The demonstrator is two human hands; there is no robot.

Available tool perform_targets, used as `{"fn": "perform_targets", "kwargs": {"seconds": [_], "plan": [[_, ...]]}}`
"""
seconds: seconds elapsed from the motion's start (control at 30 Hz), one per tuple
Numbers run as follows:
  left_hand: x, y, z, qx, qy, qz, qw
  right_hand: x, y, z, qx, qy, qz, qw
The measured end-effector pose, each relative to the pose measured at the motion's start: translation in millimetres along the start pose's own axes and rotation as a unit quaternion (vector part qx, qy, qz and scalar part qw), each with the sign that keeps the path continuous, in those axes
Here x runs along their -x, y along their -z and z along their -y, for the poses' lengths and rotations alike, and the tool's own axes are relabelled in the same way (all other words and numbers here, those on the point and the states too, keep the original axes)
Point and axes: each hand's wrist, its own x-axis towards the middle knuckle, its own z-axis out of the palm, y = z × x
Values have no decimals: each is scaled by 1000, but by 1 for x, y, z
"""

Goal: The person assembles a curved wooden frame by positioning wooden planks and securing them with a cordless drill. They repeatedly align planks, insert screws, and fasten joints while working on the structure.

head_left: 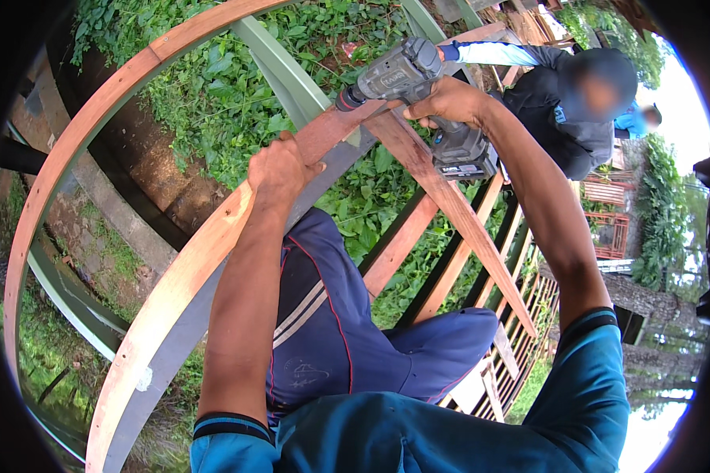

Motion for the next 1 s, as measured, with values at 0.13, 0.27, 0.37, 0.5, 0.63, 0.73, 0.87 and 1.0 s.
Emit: {"fn": "perform_targets", "kwargs": {"seconds": [0.13,0.27,0.37,0.5,0.63,0.73,0.87,1.0], "plan": [[2,-3,0,3,9,-16,1000,3,-3,-1,-37,28,-17,999],[1,-7,0,10,12,-20,1000,4,-4,-9,-16,-1,-35,999],[3,-8,-2,-10,14,-48,999,6,-10,-12,-46,35,-35,998],[7,-10,-5,-15,5,-79,997,25,-32,-11,-128,28,-41,991],[9,-12,-4,-22,-5,-109,994,77,-73,-10,-208,73,-97,971],[9,-13,-6,-22,15,-90,996,142,-125,-24,-364,140,-163,906],[9,-9,-11,-38,16,-82,996,225,-189,-62,-523,112,-215,817],[22,-10,-20,-60,-2,-121,991,314,-247,-121,-617,43,-283,733]]}}
